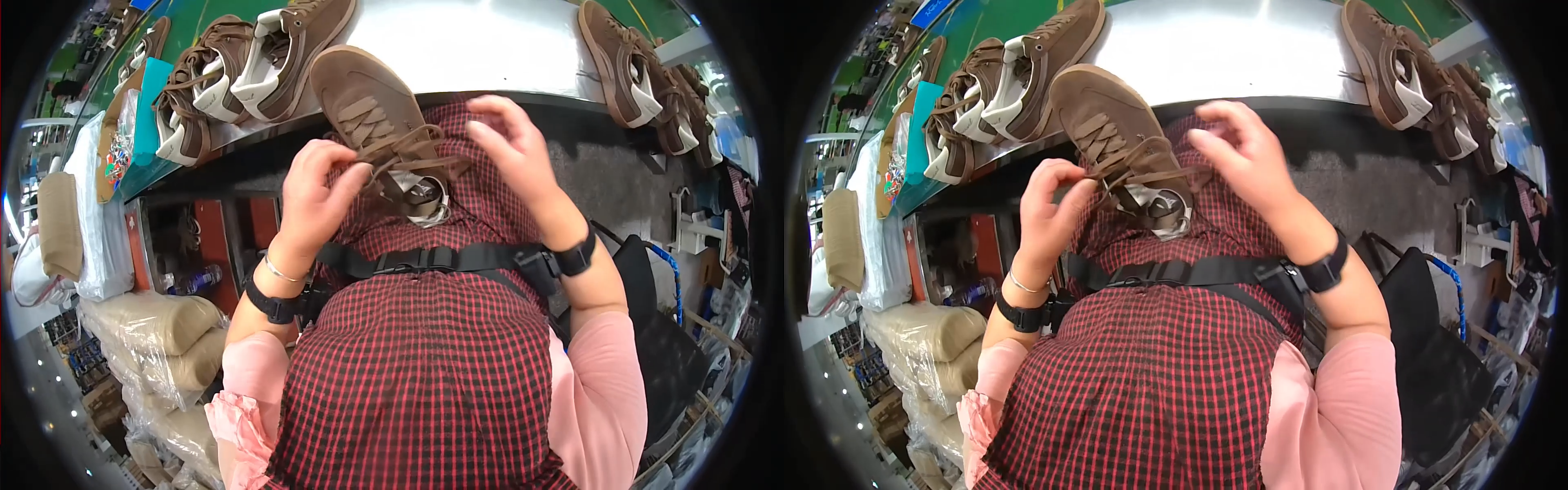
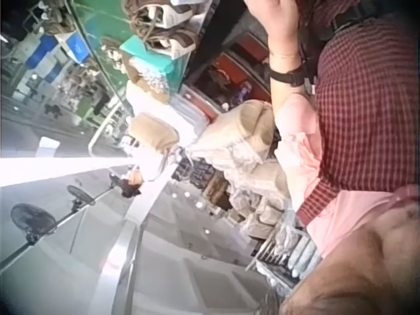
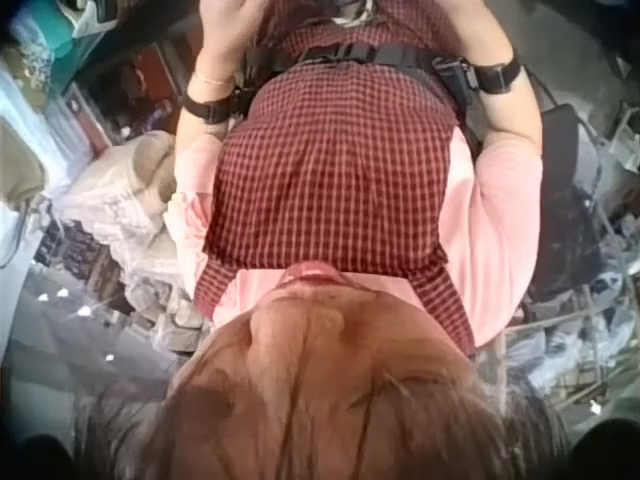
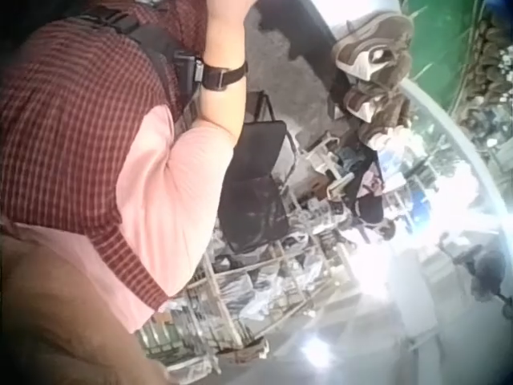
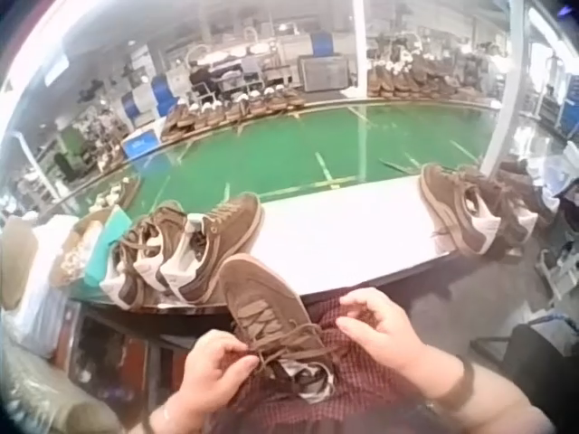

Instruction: Lacing and tying brown shoes in a manufacturing setting.

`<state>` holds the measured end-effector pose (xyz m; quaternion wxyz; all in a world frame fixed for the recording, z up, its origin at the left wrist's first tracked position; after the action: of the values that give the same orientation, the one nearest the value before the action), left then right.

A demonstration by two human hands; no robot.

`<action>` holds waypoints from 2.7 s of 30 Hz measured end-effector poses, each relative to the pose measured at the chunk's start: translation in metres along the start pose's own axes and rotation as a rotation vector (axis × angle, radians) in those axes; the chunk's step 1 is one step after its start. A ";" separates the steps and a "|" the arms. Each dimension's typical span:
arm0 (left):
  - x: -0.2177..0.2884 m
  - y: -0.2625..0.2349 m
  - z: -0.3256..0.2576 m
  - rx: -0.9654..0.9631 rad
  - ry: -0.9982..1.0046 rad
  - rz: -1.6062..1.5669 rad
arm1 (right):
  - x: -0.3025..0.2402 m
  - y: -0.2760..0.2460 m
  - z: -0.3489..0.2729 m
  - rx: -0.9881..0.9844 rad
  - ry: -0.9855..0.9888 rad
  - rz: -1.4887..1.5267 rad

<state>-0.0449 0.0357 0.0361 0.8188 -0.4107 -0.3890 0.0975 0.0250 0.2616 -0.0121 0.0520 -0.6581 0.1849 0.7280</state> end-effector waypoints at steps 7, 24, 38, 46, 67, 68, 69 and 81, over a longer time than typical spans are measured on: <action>0.019 0.047 -0.006 -0.076 0.363 0.298 | -0.010 0.080 -0.007 -0.390 -0.547 -0.502; 0.011 0.028 -0.014 -0.045 0.265 0.279 | -0.046 0.094 -0.004 -0.502 -1.006 -1.054; -0.014 0.009 -0.025 -0.283 -0.224 -0.513 | 0.008 0.064 -0.012 -0.246 -0.206 -0.558; -0.020 -0.053 -0.068 -0.884 -0.252 0.037 | 0.007 0.065 -0.012 -0.332 -0.241 -0.627; 0.014 -0.030 0.034 -0.003 0.273 0.280 | -0.004 0.054 -0.010 -0.377 0.036 0.292; 0.021 -0.015 0.050 0.071 0.333 0.343 | 0.005 0.062 -0.022 -0.467 0.239 0.278; 0.009 0.012 0.063 0.051 0.298 0.422 | 0.002 0.066 -0.029 -0.532 0.214 -0.070; -0.018 0.027 0.054 0.131 0.237 0.343 | -0.095 -0.057 -0.056 -0.183 -0.012 -1.249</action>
<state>-0.0915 0.0768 0.0249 0.8552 -0.4252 -0.2072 0.2118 0.1082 0.3110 0.0657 0.4118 -0.6394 -0.2978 0.5770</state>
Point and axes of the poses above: each hand's wrist, its own z-axis towards the middle knuckle, its own y-axis out of the palm, x = y × z, the point moved 8 cm from there along z, towards the middle knuckle, and after that the axes turned 12 degrees about z, right-handed, at the moved point
